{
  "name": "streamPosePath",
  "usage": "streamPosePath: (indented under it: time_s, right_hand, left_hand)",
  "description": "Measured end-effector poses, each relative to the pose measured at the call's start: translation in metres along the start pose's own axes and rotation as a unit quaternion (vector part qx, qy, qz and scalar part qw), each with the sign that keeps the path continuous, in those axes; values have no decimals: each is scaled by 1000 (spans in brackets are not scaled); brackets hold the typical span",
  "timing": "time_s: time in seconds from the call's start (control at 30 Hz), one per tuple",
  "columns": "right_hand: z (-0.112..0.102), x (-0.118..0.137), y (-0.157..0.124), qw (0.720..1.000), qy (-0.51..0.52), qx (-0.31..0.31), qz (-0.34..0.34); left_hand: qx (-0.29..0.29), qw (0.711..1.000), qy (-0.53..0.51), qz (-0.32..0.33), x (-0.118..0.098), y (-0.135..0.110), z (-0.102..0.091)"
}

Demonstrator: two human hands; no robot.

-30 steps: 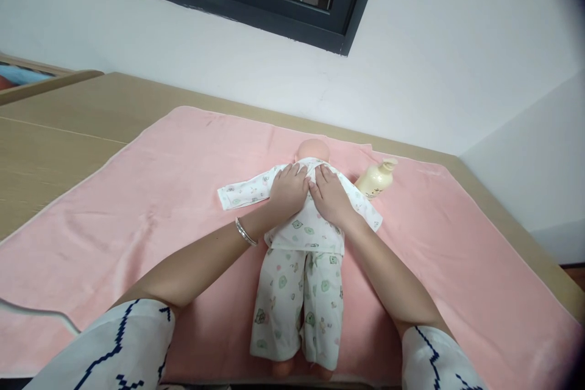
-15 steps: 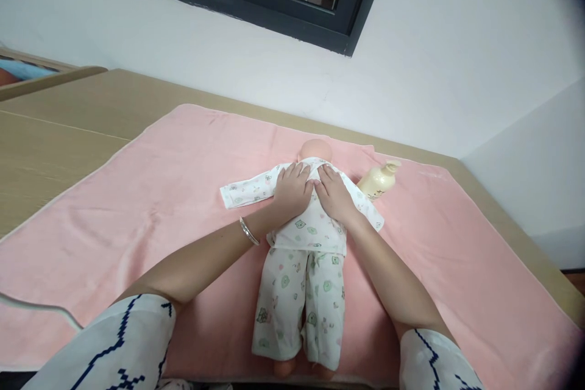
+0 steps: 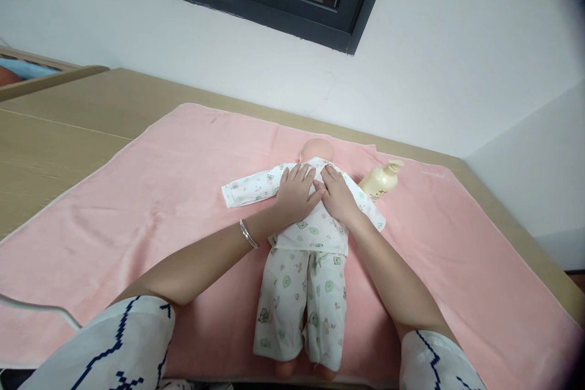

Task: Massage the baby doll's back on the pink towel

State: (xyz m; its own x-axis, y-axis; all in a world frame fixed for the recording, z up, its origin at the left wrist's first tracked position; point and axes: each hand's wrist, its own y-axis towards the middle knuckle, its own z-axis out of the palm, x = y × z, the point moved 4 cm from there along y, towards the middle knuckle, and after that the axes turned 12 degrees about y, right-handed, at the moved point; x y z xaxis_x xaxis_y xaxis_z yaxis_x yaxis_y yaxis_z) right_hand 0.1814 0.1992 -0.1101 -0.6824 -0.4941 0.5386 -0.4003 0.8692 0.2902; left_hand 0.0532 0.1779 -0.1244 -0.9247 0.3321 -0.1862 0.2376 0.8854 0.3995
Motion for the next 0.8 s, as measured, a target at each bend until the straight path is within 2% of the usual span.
streamPosePath:
  time_s: [0.17,0.37,0.8]
  right_hand:
    - [1,0,1,1000,-7,-8,4]
    - [0,1,-1,1000,-9,-18,-11]
    - [2,-3,1,1000,-11,13,-11]
  left_hand:
    - [0,1000,-7,-2,1,0,0]
    - [-6,999,-4,31,1,0,-2]
    - [7,999,-51,3,7,5,4]
